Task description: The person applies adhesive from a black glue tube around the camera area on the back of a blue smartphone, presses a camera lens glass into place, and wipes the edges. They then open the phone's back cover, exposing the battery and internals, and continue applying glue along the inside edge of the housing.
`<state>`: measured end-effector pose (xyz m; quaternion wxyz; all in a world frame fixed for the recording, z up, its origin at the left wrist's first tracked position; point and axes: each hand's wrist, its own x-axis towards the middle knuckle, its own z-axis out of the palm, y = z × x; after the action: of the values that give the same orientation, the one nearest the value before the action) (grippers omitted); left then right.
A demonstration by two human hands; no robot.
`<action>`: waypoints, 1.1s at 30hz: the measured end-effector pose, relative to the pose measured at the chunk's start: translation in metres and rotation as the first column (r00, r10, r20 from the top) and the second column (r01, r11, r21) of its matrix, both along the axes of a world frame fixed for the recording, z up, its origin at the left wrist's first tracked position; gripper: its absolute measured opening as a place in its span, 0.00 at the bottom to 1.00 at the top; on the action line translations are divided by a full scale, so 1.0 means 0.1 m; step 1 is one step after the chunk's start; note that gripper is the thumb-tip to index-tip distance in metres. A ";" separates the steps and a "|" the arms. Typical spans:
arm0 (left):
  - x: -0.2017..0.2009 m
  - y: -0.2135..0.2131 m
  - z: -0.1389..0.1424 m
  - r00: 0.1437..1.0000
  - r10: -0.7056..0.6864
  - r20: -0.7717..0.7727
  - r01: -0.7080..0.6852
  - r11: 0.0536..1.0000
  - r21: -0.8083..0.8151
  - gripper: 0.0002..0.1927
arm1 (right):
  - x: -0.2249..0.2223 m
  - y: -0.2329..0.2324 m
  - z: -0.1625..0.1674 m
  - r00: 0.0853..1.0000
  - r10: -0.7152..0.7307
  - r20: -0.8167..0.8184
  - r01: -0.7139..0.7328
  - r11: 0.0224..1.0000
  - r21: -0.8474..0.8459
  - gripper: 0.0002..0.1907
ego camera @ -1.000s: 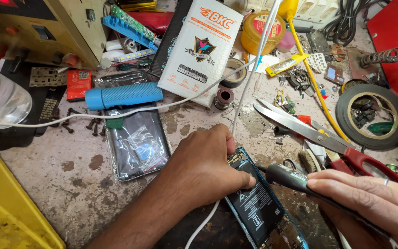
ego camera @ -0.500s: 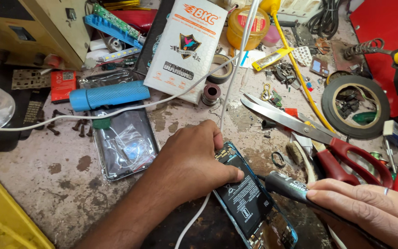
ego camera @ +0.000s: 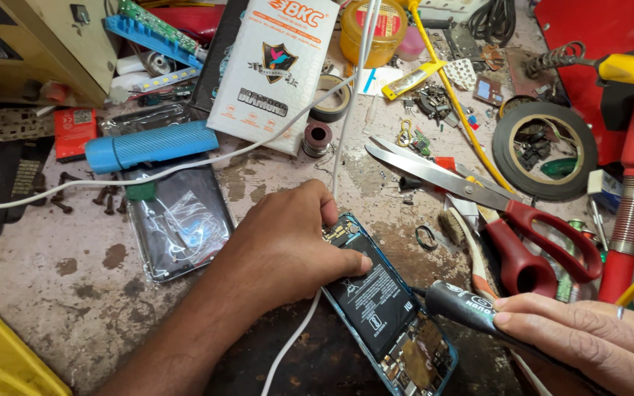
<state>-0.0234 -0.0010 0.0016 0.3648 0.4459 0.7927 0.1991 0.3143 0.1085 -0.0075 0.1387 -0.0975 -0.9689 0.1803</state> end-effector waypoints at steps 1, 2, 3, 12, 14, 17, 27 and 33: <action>0.00 0.00 0.00 1.000 -0.003 -0.003 0.003 1.000 0.003 0.33 | 0.01 -0.02 -0.01 1.000 -0.011 -0.005 0.011 1.000 -0.005 0.24; 0.01 0.00 0.00 1.000 -0.005 -0.005 0.005 1.000 -0.005 0.33 | 0.01 -0.04 -0.02 1.000 -0.011 -0.023 0.011 1.000 -0.016 0.24; 0.01 0.01 0.01 1.000 -0.005 -0.007 0.005 1.000 -0.014 0.33 | 0.01 -0.05 -0.01 0.999 -0.010 -0.042 0.009 1.000 -0.027 0.23; 0.02 0.01 0.07 1.000 0.006 0.013 -0.005 0.997 -0.072 0.32 | 0.04 -0.25 0.01 0.995 -0.081 -0.053 0.079 0.996 -0.037 0.23; 0.02 0.01 0.09 1.000 0.002 0.019 0.000 0.994 -0.111 0.32 | 0.08 -0.26 -0.02 0.994 -0.102 -0.047 0.101 0.995 -0.013 0.22; 0.04 0.02 0.14 0.999 0.005 0.031 0.000 0.989 -0.148 0.31 | 0.14 -0.25 -0.04 0.994 -0.097 -0.053 0.098 0.995 0.012 0.22; 0.09 0.00 0.23 0.997 0.022 0.070 -0.011 0.987 -0.163 0.29 | 0.36 -0.24 0.00 0.999 -0.033 0.023 0.034 0.998 -0.043 0.24; 0.09 0.00 0.23 0.998 0.023 0.061 -0.013 0.987 -0.159 0.29 | 0.45 -0.23 0.03 0.998 0.038 0.057 -0.034 0.997 -0.069 0.25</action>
<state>-0.0140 -0.0010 0.0245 0.4221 0.4018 0.7981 0.1528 0.3594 0.0857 -0.0045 0.1037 -0.0896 -0.9675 0.2125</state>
